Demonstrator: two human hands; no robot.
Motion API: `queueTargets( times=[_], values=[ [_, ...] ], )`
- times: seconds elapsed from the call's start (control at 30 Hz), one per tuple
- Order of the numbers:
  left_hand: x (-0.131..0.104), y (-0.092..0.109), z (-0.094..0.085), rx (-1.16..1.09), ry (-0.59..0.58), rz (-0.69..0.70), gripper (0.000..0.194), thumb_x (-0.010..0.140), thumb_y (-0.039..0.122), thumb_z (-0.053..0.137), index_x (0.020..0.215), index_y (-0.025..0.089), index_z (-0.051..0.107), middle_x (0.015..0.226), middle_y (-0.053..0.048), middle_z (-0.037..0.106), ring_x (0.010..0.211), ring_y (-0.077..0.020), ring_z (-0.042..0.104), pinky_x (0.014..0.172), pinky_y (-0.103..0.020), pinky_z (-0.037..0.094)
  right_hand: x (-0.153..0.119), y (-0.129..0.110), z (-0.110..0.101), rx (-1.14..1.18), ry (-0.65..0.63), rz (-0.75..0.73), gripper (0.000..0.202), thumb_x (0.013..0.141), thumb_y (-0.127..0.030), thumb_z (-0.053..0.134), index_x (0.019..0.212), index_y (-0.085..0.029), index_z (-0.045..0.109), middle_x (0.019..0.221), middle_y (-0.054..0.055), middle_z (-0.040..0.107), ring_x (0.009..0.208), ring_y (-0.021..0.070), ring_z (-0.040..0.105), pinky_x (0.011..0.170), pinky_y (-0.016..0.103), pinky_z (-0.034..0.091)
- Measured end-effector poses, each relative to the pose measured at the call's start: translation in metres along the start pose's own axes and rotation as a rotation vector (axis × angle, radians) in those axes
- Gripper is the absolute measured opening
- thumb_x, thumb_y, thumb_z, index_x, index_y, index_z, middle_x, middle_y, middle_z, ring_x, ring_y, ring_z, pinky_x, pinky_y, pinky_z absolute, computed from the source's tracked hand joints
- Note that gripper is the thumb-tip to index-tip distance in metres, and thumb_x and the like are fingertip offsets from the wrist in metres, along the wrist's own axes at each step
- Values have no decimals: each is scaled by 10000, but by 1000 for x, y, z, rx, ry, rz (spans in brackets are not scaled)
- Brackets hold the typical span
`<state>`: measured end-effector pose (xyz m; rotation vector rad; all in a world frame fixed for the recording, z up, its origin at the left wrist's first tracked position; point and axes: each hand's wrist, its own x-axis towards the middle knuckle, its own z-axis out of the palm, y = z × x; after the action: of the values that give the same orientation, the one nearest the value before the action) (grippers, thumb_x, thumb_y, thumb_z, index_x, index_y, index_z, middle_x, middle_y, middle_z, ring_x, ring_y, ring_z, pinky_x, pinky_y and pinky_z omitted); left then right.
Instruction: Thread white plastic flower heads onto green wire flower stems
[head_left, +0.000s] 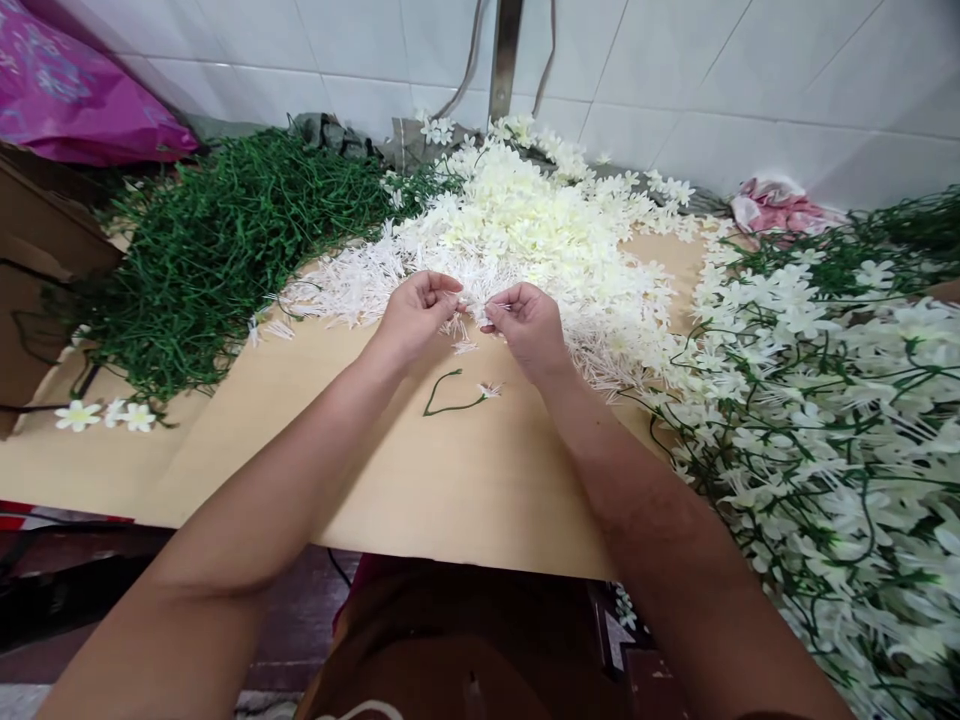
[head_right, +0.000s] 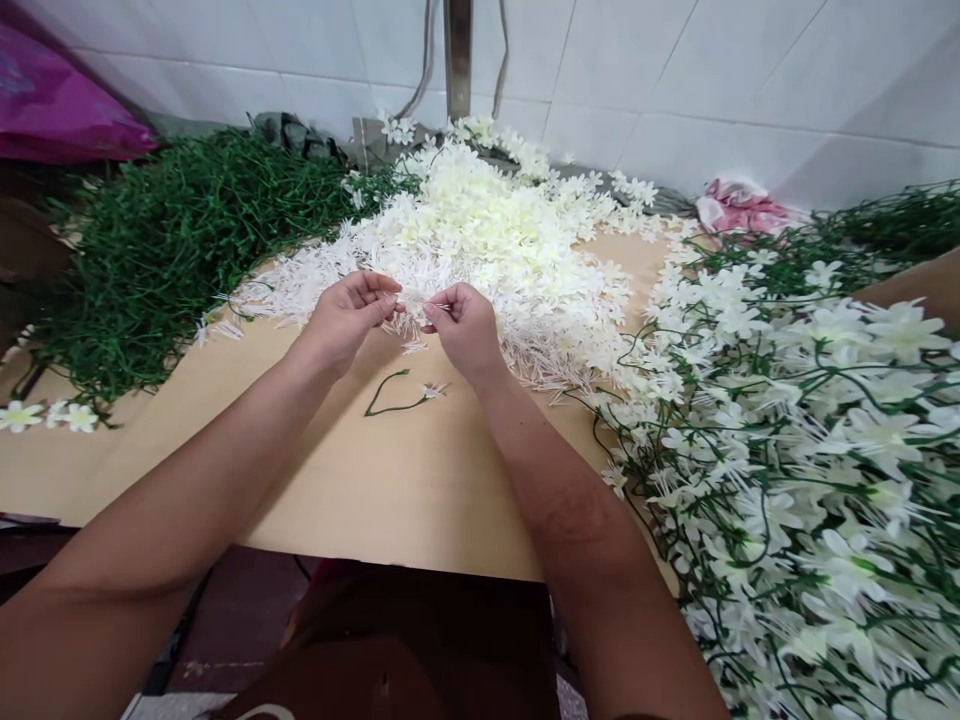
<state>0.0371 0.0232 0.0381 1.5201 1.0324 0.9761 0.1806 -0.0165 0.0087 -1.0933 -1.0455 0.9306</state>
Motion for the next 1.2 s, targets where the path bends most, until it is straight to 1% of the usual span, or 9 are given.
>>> queueTargets(
  times=[0.1, 0.23, 0.33, 0.4, 0.53, 0.7, 0.87, 1.03, 1.2],
  values=[
    [-3, 3, -3, 25, -24, -57, 111, 733, 221, 635, 815, 159, 594, 736, -5, 606, 728, -125, 563, 716, -258, 420, -3, -2, 1, -96, 37, -130, 201, 745, -288, 697, 700, -214, 515, 662, -46, 558, 601, 78, 533, 622, 263, 515],
    [-9, 6, 1, 62, -83, -14, 189, 743, 320, 682, 749, 145, 613, 731, -4, 615, 717, -119, 525, 700, -246, 395, -8, -3, 3, -239, 52, -268, 115, 803, -234, 618, 730, -222, 530, 724, -23, 567, 677, 105, 539, 669, 286, 469],
    [-11, 9, 5, -17, -101, -30, 199, 728, 291, 711, 679, 143, 587, 642, 21, 564, 626, -92, 483, 633, -233, 366, -11, -4, 5, -282, 68, -334, 115, 812, -225, 604, 725, -226, 528, 752, -12, 566, 728, 123, 539, 705, 299, 455],
    [-11, 10, 6, -91, -99, -66, 181, 715, 240, 723, 664, 143, 579, 614, 29, 555, 595, -81, 477, 616, -228, 365, -12, -5, 6, -281, 69, -339, 123, 814, -234, 610, 723, -229, 527, 756, -11, 568, 736, 127, 540, 713, 303, 455],
    [-12, 12, 4, -206, -115, -170, 144, 710, 163, 718, 667, 144, 582, 588, 30, 572, 570, -72, 502, 599, -214, 377, -13, -9, 10, -219, 70, -277, 163, 812, -306, 649, 732, -235, 526, 739, -21, 576, 688, 114, 543, 697, 296, 473],
    [-13, 12, 4, -348, -126, -285, 173, 769, 126, 668, 651, 147, 543, 574, 37, 552, 557, -54, 530, 566, -179, 381, -12, -12, 11, -84, 59, -197, 259, 740, -415, 727, 728, -232, 545, 710, -28, 584, 643, 99, 551, 661, 280, 499],
    [-14, 14, 2, -564, -179, -410, 178, 810, 88, 616, 670, 144, 522, 602, 22, 564, 557, -52, 548, 529, -167, 388, -8, -6, 6, 86, 14, 6, 348, 647, -478, 784, 740, -223, 565, 686, -43, 602, 618, 81, 572, 659, 266, 531],
    [-12, 14, -3, -706, -208, -406, 167, 799, 101, 642, 693, 144, 521, 630, 18, 584, 550, -42, 544, 527, -160, 406, -8, -2, 4, 322, 17, 176, 349, 560, -395, 850, 722, -205, 606, 688, -51, 624, 661, 62, 591, 684, 224, 535],
    [-12, 14, -1, -651, -167, -396, 165, 766, 112, 692, 728, 153, 537, 596, 42, 561, 523, -34, 535, 531, -157, 418, -14, -4, 11, 374, -3, 233, 312, 558, -372, 854, 708, -207, 635, 705, -40, 657, 682, 78, 613, 711, 239, 543]
  ],
)
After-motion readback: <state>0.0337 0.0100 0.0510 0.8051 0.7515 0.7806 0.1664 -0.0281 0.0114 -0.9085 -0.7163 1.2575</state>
